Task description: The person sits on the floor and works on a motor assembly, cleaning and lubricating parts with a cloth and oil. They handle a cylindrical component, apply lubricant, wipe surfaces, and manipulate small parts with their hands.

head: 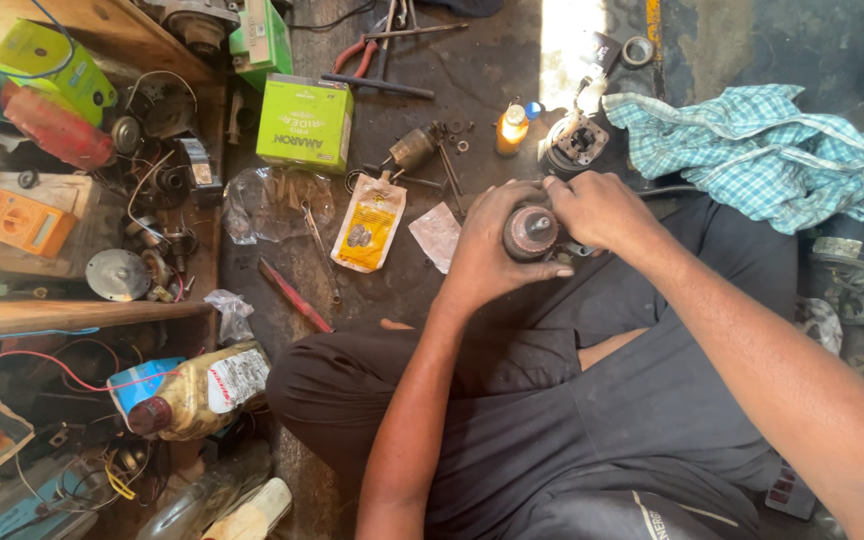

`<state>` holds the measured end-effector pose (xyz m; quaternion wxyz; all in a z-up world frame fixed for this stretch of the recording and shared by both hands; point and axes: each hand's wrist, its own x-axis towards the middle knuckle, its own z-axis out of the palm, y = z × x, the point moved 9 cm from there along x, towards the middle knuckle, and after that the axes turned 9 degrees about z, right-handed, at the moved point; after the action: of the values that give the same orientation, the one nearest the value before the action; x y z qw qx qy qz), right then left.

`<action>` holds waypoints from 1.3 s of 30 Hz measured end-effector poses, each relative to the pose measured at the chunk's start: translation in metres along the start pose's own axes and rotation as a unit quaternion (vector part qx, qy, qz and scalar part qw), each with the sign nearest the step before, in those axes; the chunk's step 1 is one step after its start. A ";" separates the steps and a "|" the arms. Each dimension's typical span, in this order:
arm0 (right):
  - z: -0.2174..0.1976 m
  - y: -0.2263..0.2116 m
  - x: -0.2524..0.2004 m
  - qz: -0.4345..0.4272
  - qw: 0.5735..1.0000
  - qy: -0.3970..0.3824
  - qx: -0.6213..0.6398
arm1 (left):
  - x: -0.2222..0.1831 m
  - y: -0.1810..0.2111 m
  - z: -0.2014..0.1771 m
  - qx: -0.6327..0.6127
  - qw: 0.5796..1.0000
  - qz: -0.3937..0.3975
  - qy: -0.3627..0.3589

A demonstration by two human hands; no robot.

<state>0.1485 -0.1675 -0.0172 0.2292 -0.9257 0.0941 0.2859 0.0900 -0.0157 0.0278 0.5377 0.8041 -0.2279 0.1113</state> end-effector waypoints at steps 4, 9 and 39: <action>-0.005 -0.009 -0.007 -0.034 0.999 0.031 -0.010 | -0.007 -0.006 -0.001 -0.039 0.999 -0.026 -0.002; -0.002 -0.009 -0.008 -0.057 0.991 0.109 -0.044 | -0.013 -0.008 0.000 -0.034 0.999 -0.018 0.009; 0.001 -0.009 0.001 -0.168 0.981 0.076 -0.066 | -0.002 -0.001 -0.002 0.011 1.000 -0.003 0.021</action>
<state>0.1513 -0.1595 -0.0153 0.2045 -0.9604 -0.0648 0.1779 0.0894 -0.0131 0.0270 0.5336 0.8082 -0.2128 0.1293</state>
